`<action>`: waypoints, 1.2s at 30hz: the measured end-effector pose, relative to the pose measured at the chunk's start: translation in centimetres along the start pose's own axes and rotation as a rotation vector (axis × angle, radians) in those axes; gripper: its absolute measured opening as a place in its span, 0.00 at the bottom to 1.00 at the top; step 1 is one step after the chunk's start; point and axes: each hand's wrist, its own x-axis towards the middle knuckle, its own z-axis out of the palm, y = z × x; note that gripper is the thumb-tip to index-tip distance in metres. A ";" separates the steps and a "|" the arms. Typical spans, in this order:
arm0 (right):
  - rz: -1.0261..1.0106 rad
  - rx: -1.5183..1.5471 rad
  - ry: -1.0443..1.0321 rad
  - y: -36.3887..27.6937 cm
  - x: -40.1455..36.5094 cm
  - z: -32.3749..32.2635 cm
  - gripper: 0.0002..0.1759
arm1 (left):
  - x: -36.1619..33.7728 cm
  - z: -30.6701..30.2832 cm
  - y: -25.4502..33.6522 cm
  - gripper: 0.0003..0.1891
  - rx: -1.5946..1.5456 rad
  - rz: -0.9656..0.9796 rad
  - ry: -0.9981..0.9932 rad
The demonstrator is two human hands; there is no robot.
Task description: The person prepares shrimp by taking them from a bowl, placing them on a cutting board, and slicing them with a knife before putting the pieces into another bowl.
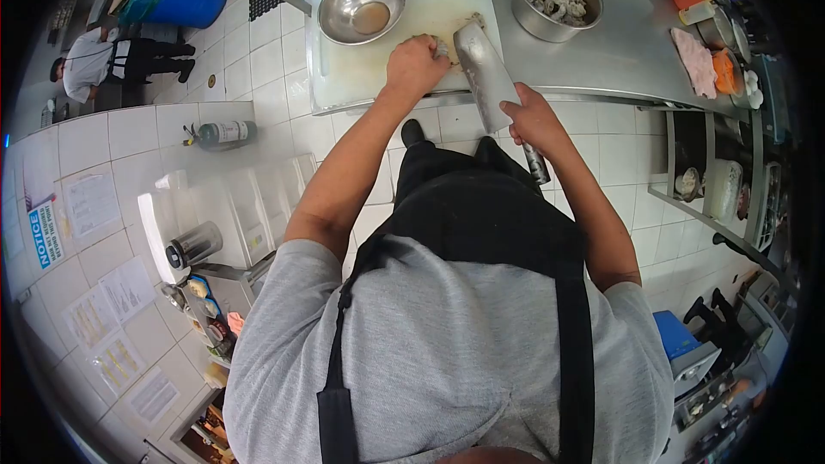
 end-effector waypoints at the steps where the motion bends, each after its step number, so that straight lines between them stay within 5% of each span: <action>1: 0.001 0.008 0.000 0.5 0.1 0.0 0.17 | 0.1 -0.1 -0.1 0.20 0.042 -0.007 -0.024; 19: 0.000 0.069 -0.136 0.6 0.5 0.4 0.21 | -0.1 -1.4 0.7 0.28 0.050 -0.068 -0.110; 36: -0.010 0.076 -0.087 0.4 3.4 2.5 0.29 | 0.3 -0.3 0.0 0.22 -0.234 -0.208 -0.093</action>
